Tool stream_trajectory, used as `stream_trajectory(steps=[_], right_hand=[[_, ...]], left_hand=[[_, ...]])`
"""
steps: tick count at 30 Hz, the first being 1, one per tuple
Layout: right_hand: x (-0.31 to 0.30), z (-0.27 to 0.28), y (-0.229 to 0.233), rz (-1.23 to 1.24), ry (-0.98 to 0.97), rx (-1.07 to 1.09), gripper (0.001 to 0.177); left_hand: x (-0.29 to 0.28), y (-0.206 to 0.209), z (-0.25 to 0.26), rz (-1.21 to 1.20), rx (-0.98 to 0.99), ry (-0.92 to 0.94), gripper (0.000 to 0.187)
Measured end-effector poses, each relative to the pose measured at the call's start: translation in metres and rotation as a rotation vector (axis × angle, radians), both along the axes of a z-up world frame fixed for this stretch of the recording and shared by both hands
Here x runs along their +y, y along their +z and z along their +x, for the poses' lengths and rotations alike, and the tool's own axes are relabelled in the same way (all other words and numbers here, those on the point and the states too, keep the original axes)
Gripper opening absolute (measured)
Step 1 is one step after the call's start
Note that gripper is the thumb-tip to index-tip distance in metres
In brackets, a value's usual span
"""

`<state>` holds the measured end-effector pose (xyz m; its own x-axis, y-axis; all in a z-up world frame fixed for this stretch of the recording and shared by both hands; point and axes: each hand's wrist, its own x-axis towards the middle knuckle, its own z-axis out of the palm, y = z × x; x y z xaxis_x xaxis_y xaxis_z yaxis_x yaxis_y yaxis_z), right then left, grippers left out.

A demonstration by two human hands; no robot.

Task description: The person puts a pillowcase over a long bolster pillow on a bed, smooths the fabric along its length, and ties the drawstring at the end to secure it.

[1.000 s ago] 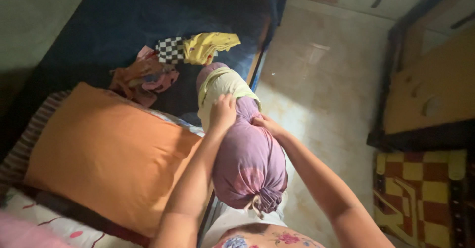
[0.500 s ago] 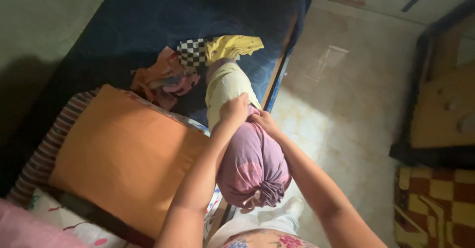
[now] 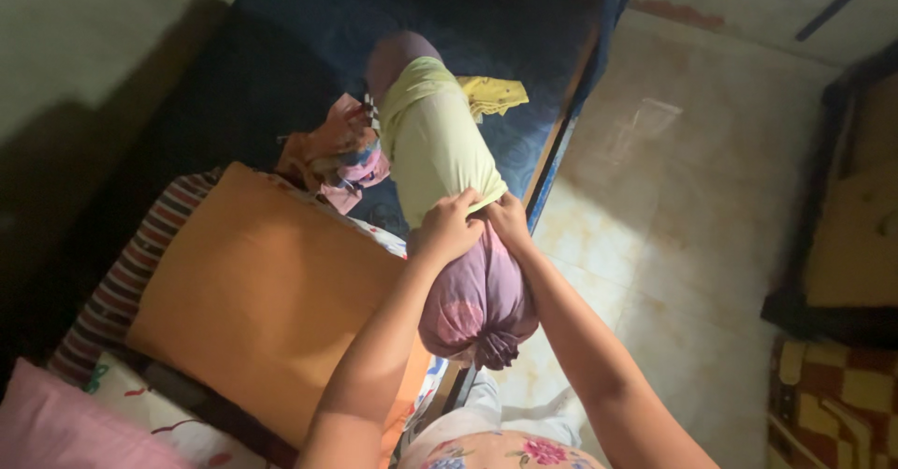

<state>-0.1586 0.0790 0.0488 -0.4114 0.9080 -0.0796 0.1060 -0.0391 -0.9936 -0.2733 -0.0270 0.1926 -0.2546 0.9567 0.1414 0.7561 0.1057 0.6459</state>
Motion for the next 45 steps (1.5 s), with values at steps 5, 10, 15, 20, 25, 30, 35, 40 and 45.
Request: stream_trajectory(steps=[5,10,15,20,25,30,35,40,45], right_hand=[[-0.015,0.003,0.067,0.435,0.089,-0.382,0.035],[-0.031,0.0,0.088,0.526,0.323,-0.566,0.043],[-0.025,-0.015,0.069,0.55,0.36,-0.453,0.058],[-0.012,-0.021,0.035,0.514,0.427,-0.517,0.049],[0.021,0.02,0.0,0.025,0.199,-0.489,0.048],[-0.016,0.017,0.001,0.187,0.127,-0.51,0.076],[-0.004,-0.016,-0.003,0.519,0.208,-0.33,0.065],[0.04,-0.082,-0.035,0.229,0.512,0.03,0.048],[0.055,-0.123,-0.095,0.27,0.317,-0.501,0.037]], left_hand=[[0.024,-0.023,-0.025,-0.176,0.15,0.043,0.033],[0.046,-0.075,-0.052,-0.135,0.099,0.049,0.025],[0.043,-0.121,-0.057,-0.048,0.071,0.085,0.02],[0.055,-0.123,-0.055,-0.129,0.041,0.312,0.009],[0.071,-0.112,-0.056,0.165,-0.016,0.491,0.008],[0.103,-0.092,-0.048,0.255,-0.048,0.48,0.007],[0.118,-0.078,-0.065,0.204,-0.116,0.465,0.01],[0.125,-0.107,-0.048,0.021,-0.044,0.348,0.016],[0.107,-0.123,-0.017,-0.094,-0.071,0.167,0.016]])
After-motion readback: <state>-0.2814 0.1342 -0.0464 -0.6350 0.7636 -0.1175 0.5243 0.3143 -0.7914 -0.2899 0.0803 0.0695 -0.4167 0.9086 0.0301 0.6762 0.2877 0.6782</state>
